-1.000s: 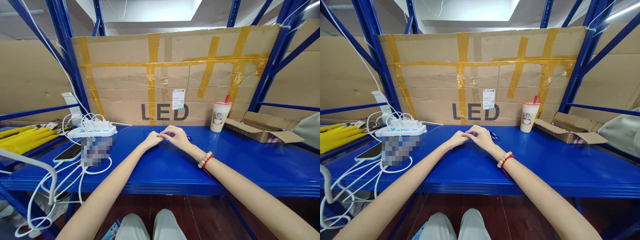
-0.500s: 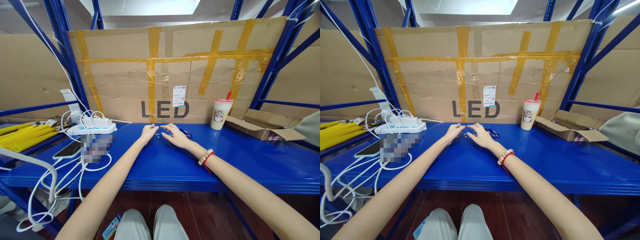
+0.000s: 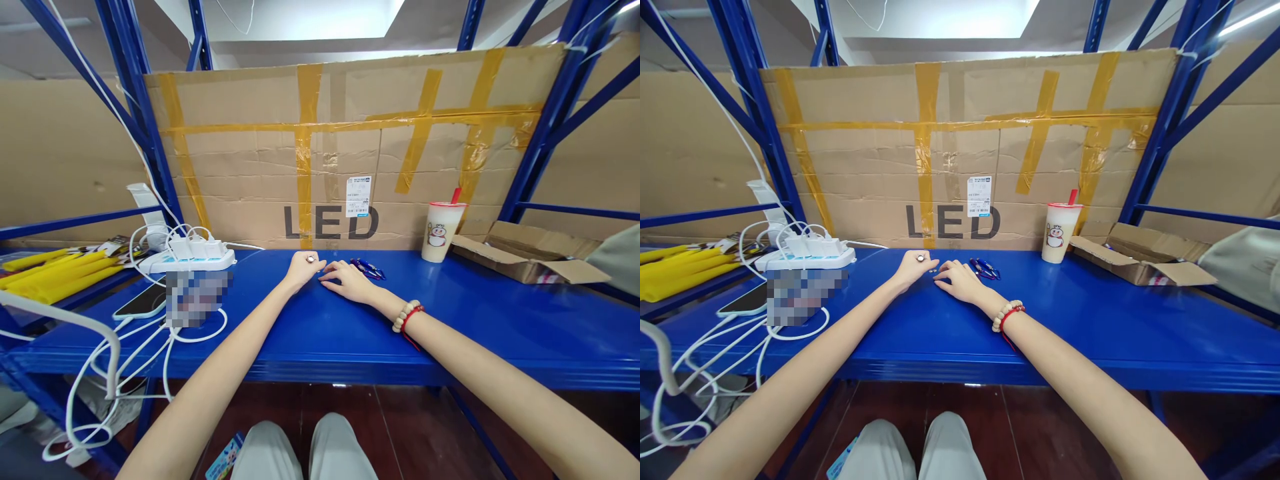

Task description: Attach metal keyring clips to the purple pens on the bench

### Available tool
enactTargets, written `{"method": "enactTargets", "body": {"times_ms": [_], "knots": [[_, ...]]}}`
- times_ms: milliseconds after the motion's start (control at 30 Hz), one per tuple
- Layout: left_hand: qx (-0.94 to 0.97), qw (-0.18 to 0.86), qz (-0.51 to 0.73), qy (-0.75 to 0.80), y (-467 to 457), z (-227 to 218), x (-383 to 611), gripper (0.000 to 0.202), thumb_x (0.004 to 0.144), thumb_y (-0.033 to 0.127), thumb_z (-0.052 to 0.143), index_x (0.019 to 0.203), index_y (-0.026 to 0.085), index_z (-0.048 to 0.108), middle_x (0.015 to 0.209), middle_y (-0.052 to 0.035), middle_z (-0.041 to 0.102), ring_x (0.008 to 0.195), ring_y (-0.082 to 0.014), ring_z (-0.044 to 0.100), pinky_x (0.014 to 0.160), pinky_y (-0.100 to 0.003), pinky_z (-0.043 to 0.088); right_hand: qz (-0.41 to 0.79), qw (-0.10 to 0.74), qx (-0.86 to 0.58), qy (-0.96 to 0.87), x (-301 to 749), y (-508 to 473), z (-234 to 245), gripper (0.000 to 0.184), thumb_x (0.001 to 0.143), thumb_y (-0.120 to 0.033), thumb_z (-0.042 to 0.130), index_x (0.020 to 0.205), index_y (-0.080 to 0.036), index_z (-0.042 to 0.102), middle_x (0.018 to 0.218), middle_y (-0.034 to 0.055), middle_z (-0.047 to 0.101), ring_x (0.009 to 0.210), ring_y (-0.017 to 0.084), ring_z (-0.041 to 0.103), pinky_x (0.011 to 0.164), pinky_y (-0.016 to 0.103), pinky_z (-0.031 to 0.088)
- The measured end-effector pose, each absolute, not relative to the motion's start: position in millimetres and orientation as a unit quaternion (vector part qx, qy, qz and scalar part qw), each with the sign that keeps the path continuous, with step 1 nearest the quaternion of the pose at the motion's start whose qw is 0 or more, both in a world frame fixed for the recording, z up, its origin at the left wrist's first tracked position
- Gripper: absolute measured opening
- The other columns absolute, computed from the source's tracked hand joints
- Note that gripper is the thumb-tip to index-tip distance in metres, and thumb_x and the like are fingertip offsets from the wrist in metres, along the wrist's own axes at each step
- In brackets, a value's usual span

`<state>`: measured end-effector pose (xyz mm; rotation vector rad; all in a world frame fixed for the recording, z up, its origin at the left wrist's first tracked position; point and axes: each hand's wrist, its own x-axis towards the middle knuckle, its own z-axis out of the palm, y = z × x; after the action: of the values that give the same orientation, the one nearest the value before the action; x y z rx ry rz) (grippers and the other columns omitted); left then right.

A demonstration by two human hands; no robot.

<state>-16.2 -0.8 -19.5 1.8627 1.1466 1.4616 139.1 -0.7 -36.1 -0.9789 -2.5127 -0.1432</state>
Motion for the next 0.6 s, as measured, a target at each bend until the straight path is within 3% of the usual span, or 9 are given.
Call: {"method": "enactTargets", "body": {"times_ms": [233, 333, 467, 600], "knots": [[0.674, 0.263, 0.502, 0.473, 0.6, -23.0, -17.6, 0.030, 0.055, 0.027, 0.057, 0.043, 0.017, 0.032, 0.044, 0.0070, 0.029, 0.048, -0.0059, 0.028, 0.050, -0.022, 0.023, -0.006, 0.272, -0.385, -0.882, 140.7, 0.9, -32.1, 0.014, 0.076, -0.034, 0.063, 0.078, -0.022, 0.070, 0.094, 0.0043, 0.065, 0.087, 0.018, 0.056, 0.076, 0.030, 0.043], [0.688, 0.265, 0.451, 0.502, 1.3, -26.3, -18.7, 0.025, 0.053, 0.022, 0.056, 0.042, 0.017, 0.034, 0.043, 0.0074, 0.030, 0.047, -0.0058, 0.028, 0.048, -0.022, 0.022, 0.013, 0.318, -0.407, -0.856, 144.0, 1.2, -28.7, 0.015, 0.075, -0.034, 0.063, 0.078, -0.022, 0.070, 0.088, 0.0032, 0.067, 0.079, 0.016, 0.059, 0.070, 0.027, 0.044], [0.724, 0.272, 0.403, 0.490, -0.2, -28.8, -17.3, 0.025, 0.052, 0.019, 0.054, 0.041, 0.017, 0.031, 0.041, 0.0079, 0.029, 0.046, -0.0054, 0.026, 0.047, -0.022, 0.020, 0.057, 0.446, -0.408, -0.794, 145.8, 2.0, -25.6, 0.023, 0.077, -0.041, 0.059, 0.083, -0.021, 0.070, 0.082, 0.0024, 0.069, 0.068, 0.013, 0.060, 0.065, 0.025, 0.045], [0.730, 0.295, 0.398, 0.472, -1.1, -27.8, -13.5, 0.022, 0.052, 0.020, 0.054, 0.043, 0.017, 0.034, 0.041, 0.0076, 0.030, 0.046, -0.0054, 0.026, 0.047, -0.022, 0.019, 0.095, 0.458, -0.341, -0.815, 141.3, -0.6, -25.8, 0.022, 0.075, -0.039, 0.061, 0.079, -0.020, 0.070, 0.082, 0.0033, 0.069, 0.071, 0.014, 0.061, 0.065, 0.025, 0.046]]}}
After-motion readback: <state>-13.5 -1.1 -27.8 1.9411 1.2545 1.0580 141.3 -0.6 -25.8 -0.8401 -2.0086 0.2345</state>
